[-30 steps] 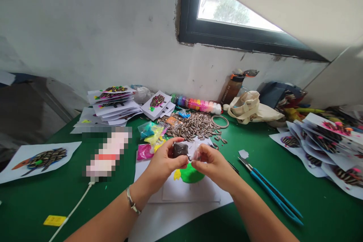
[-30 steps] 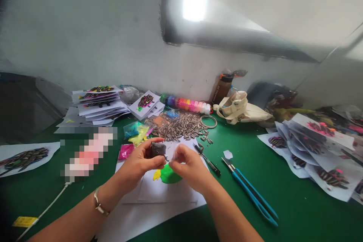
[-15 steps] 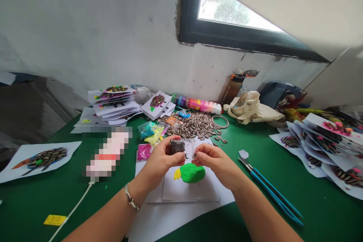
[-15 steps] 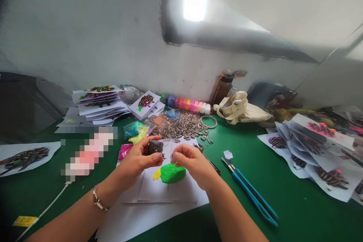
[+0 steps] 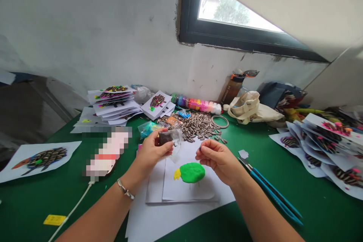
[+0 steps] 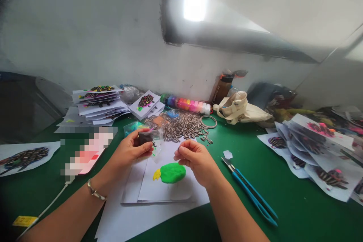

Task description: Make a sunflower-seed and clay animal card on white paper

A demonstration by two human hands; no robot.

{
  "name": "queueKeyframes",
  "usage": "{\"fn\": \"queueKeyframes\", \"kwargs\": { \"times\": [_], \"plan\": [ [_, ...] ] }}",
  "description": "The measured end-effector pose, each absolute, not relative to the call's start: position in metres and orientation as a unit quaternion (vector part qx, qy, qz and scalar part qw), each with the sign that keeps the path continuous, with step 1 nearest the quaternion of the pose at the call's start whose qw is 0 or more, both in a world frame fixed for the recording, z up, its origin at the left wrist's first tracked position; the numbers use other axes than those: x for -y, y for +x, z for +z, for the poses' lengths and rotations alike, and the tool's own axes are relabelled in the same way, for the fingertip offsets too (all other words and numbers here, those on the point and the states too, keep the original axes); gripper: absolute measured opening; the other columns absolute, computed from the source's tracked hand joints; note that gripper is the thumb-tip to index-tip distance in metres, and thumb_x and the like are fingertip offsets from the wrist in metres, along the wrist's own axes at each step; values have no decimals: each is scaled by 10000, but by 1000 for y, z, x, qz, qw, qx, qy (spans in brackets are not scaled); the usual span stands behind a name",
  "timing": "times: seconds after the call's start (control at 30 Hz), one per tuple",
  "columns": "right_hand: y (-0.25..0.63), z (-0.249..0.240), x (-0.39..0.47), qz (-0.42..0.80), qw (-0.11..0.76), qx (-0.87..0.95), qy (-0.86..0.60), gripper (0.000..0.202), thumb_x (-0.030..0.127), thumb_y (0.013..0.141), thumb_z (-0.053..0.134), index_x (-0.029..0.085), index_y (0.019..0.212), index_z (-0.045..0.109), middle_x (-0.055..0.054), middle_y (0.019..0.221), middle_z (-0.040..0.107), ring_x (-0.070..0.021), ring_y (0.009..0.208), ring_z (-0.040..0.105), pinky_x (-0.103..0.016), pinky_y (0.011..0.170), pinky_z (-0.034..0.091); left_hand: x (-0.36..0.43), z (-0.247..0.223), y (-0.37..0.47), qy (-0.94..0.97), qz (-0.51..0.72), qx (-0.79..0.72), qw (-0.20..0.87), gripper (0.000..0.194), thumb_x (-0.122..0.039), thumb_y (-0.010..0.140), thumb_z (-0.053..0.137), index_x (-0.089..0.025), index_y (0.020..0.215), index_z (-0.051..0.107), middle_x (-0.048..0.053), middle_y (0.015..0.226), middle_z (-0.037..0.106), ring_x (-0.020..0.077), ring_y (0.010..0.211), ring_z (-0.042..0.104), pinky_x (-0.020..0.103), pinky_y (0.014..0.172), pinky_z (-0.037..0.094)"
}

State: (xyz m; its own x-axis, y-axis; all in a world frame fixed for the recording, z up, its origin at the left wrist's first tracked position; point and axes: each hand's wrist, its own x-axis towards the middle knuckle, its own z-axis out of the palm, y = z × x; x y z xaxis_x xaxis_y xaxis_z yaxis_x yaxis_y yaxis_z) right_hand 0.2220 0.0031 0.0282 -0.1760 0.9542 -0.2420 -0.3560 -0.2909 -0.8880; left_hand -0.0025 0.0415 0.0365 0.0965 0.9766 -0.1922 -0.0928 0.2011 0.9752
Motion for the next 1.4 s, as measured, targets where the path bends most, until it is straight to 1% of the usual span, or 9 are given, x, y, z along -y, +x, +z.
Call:
{"fn": "queueKeyframes", "kwargs": {
  "times": [0.27, 0.37, 0.73, 0.87, 0.97, 1.03, 1.23, 1.33, 1.4],
  "plan": [
    [220, 35, -2, 695, 506, 322, -397, 351, 302, 648, 858, 209, 947, 698, 5, 758, 688, -126, 719, 634, -281, 749, 476, -63, 20, -26, 495, 458, -565, 475, 610, -352, 673, 795, -228, 1224, 563, 14, 858, 680, 182, 706, 691, 313, 667, 578],
    [219, 34, -2, 691, 502, 334, -398, 291, 335, 662, 848, 187, 881, 728, -7, 750, 677, -123, 714, 617, -285, 752, 475, -66, 16, -30, 519, 455, -578, 436, 593, -354, 698, 773, -233, 1238, 562, 28, 903, 692, 186, 712, 696, 325, 688, 575],
    [218, 30, -1, 624, 508, 404, -436, 327, 423, 745, 772, 169, 624, 606, 38, 463, 541, -76, 444, 448, -222, 469, 315, -65, 22, -29, 555, 413, -628, 355, 597, -360, 752, 718, -217, 1302, 534, 66, 956, 691, 191, 705, 676, 308, 663, 552],
    [215, 30, 1, 604, 482, 441, -456, 272, 414, 726, 784, 165, 708, 675, -5, 570, 654, -117, 533, 575, -259, 553, 432, -66, 21, -30, 579, 396, -651, 291, 561, -354, 747, 728, -222, 1271, 579, 83, 1035, 695, 239, 885, 669, 333, 766, 529],
    [211, 30, 3, 612, 467, 442, -460, 318, 405, 648, 835, 176, 840, 727, -52, 763, 736, -193, 725, 680, -339, 703, 511, -67, 18, -30, 587, 385, -659, 268, 550, -354, 744, 736, -225, 1260, 594, 88, 1049, 698, 257, 913, 659, 354, 805, 508],
    [208, 30, 4, 606, 458, 452, -467, 329, 423, 639, 834, 181, 840, 736, -56, 778, 740, -207, 748, 687, -358, 723, 519, -67, 17, -30, 588, 384, -661, 265, 551, -355, 736, 745, -229, 1253, 603, 86, 1042, 701, 262, 907, 659, 355, 808, 501],
    [207, 31, 5, 517, 423, 544, -508, 308, 468, 733, 741, 181, 658, 660, 17, 526, 565, -118, 517, 492, -268, 517, 385, -67, 17, -30, 592, 379, -660, 265, 576, -366, 733, 753, -248, 1274, 596, 73, 1007, 712, 254, 870, 668, 336, 776, 502],
    [207, 32, 4, 491, 434, 553, -514, 285, 431, 713, 761, 192, 643, 623, 39, 552, 498, -106, 527, 428, -254, 496, 324, -65, 18, -30, 594, 368, -664, 266, 593, -383, 733, 752, -245, 1287, 590, 73, 963, 718, 253, 839, 674, 331, 745, 506],
    [207, 30, 4, 494, 437, 557, -506, 247, 406, 713, 763, 197, 674, 638, 31, 600, 528, -115, 566, 457, -260, 525, 350, -65, 19, -29, 597, 356, -669, 263, 610, -395, 741, 745, -243, 1307, 576, 72, 944, 720, 251, 818, 677, 323, 723, 506]
  ]
}}
